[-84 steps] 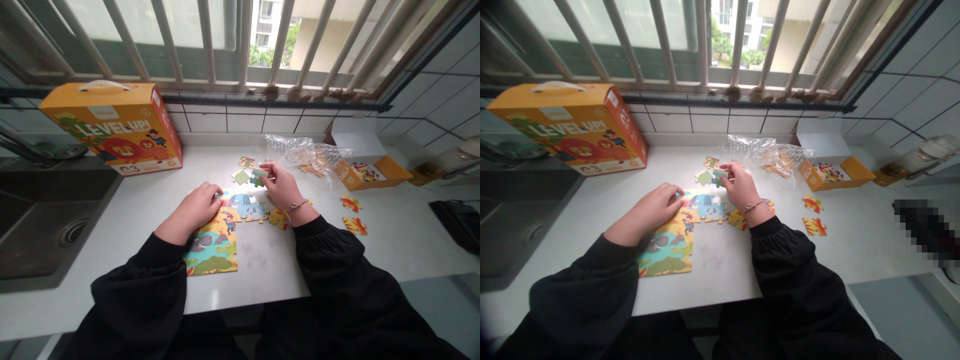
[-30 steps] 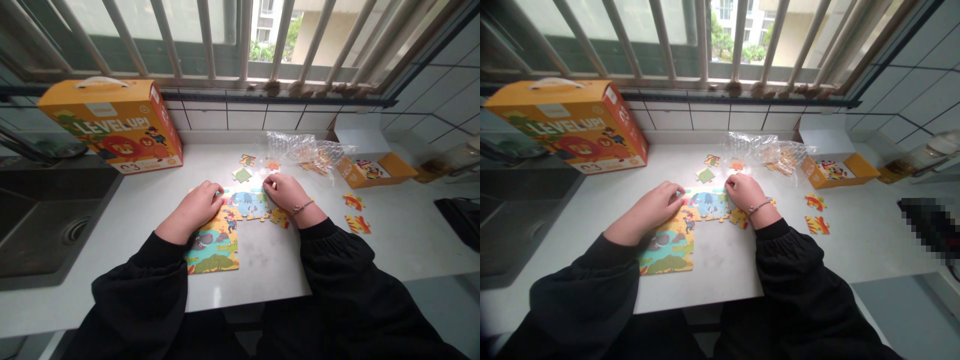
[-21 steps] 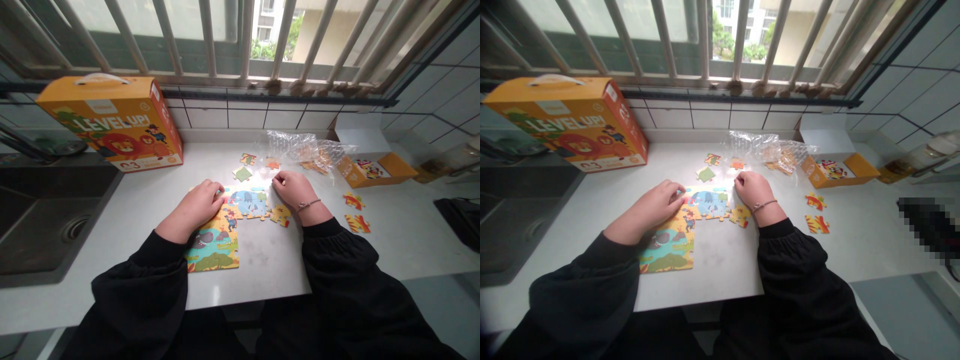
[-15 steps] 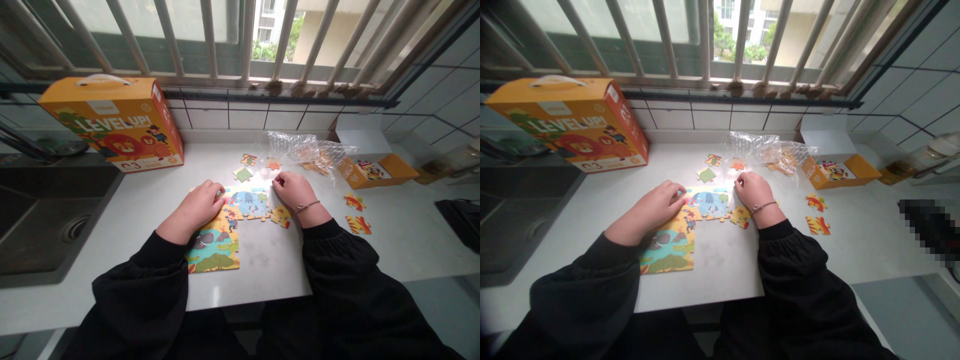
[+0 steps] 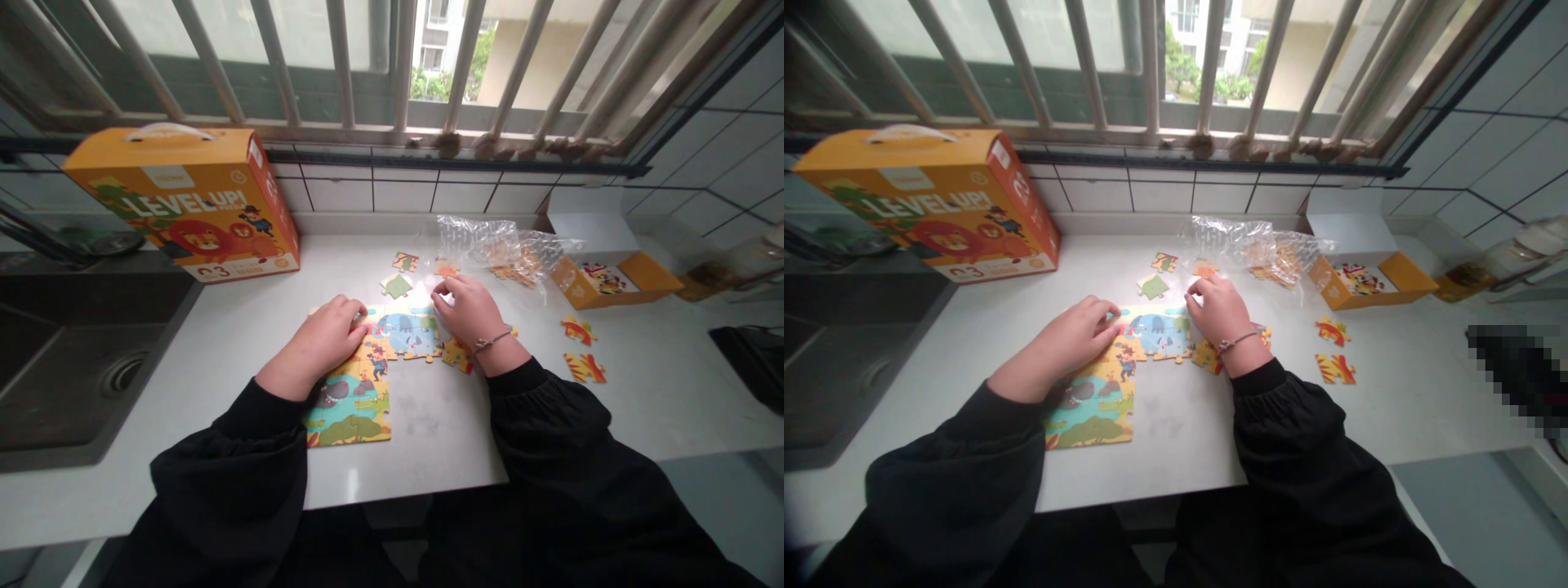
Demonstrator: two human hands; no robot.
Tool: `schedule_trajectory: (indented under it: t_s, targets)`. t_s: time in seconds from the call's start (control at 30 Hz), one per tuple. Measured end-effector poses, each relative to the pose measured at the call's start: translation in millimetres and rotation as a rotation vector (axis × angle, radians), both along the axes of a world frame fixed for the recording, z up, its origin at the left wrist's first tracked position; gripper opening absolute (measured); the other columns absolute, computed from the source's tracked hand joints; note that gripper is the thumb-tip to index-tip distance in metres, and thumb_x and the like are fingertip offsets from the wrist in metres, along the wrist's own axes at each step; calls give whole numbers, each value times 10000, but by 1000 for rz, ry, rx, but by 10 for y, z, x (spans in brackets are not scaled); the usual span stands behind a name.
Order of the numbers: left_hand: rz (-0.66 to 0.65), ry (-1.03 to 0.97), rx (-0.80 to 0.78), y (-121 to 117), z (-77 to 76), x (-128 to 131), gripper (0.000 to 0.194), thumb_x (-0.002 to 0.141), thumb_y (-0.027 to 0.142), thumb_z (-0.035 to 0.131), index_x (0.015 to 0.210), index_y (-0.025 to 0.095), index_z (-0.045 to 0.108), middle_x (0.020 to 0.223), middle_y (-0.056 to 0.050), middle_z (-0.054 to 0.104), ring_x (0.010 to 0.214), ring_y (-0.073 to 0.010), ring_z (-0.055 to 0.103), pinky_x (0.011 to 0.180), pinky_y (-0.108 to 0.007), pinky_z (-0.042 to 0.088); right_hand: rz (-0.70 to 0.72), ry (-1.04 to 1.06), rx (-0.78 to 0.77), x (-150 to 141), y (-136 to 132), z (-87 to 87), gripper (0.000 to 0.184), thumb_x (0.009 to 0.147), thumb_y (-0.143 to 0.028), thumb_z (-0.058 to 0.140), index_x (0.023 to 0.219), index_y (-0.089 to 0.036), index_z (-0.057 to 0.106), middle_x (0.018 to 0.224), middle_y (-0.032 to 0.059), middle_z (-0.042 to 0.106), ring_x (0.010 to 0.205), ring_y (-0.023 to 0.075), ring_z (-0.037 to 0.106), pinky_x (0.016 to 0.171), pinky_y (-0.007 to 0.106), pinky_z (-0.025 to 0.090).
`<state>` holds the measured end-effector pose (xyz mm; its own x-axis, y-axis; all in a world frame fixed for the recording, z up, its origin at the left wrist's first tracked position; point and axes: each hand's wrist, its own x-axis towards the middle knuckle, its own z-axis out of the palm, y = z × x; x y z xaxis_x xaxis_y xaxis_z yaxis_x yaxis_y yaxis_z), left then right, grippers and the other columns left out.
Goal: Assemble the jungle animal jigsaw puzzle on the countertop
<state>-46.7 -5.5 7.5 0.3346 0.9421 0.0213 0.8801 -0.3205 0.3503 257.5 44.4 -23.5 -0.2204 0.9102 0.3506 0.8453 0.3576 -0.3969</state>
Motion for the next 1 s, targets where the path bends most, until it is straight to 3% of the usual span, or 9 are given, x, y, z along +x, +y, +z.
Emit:
schedule_trajectory:
  t_s: [0.1,0.2,0.33,0.43,0.57,0.73,1.0]
  targets:
    - [1,-5,3,5,-10,-2,281,1071,388,577,1234,210,721,1197,-129,702,1044,-297,699,965,-436,565,166,30,41,-148,-35,-1,197,1060,-339,663,1163,-230,791,1243,138,781,1221,322,674,1145,497,510]
    - [-4,-11,11,24,-42,15,289,1063,390,593,1223,199,738,1194,-136,715,1101,-313,690,1013,-448,562,229,-12,7,-278,-57,-42,308,1064,-382,685,1315,-222,763,1450,168,728,1392,342,618,1230,535,473]
    - [27,1,75,76,-141,78,409,1030,473,670,1324,197,743,1480,-178,679,1434,-395,567,1232,-553,457,232,-73,-46,-346,-36,-139,466,1051,-413,716,1460,-192,690,1604,203,638,1527,380,538,1307,568,401]
    - [-32,10,25,117,-205,137,603,1031,533,683,1536,206,646,1731,-168,530,1629,-422,406,1348,-639,301,225,-57,-79,-355,-9,-184,541,1058,-432,703,1521,-163,631,1591,210,650,1542,403,525,1305,579,387]
    - [-74,17,-57,139,-202,179,724,1049,582,659,1677,245,526,1828,-135,413,1699,-421,325,1370,-741,177,254,9,-112,-378,-5,-178,562,1081,-455,657,1555,-163,583,1549,193,681,1486,382,575,1284,590,391]
    - [-84,44,-73,144,-183,170,784,1028,606,677,1710,262,497,1852,-107,370,1714,-403,310,1384,-733,167,290,108,-122,-385,-14,-150,495,1058,-437,669,1498,-215,624,1494,162,715,1412,361,628,1245,596,429]
    - [-84,70,-70,127,-197,178,781,1028,614,671,1718,294,494,1858,-92,354,1727,-389,289,1391,-726,161,356,402,-54,-374,23,-122,289,1049,-356,649,1288,-249,772,1389,126,722,1379,279,648,1237,506,509]
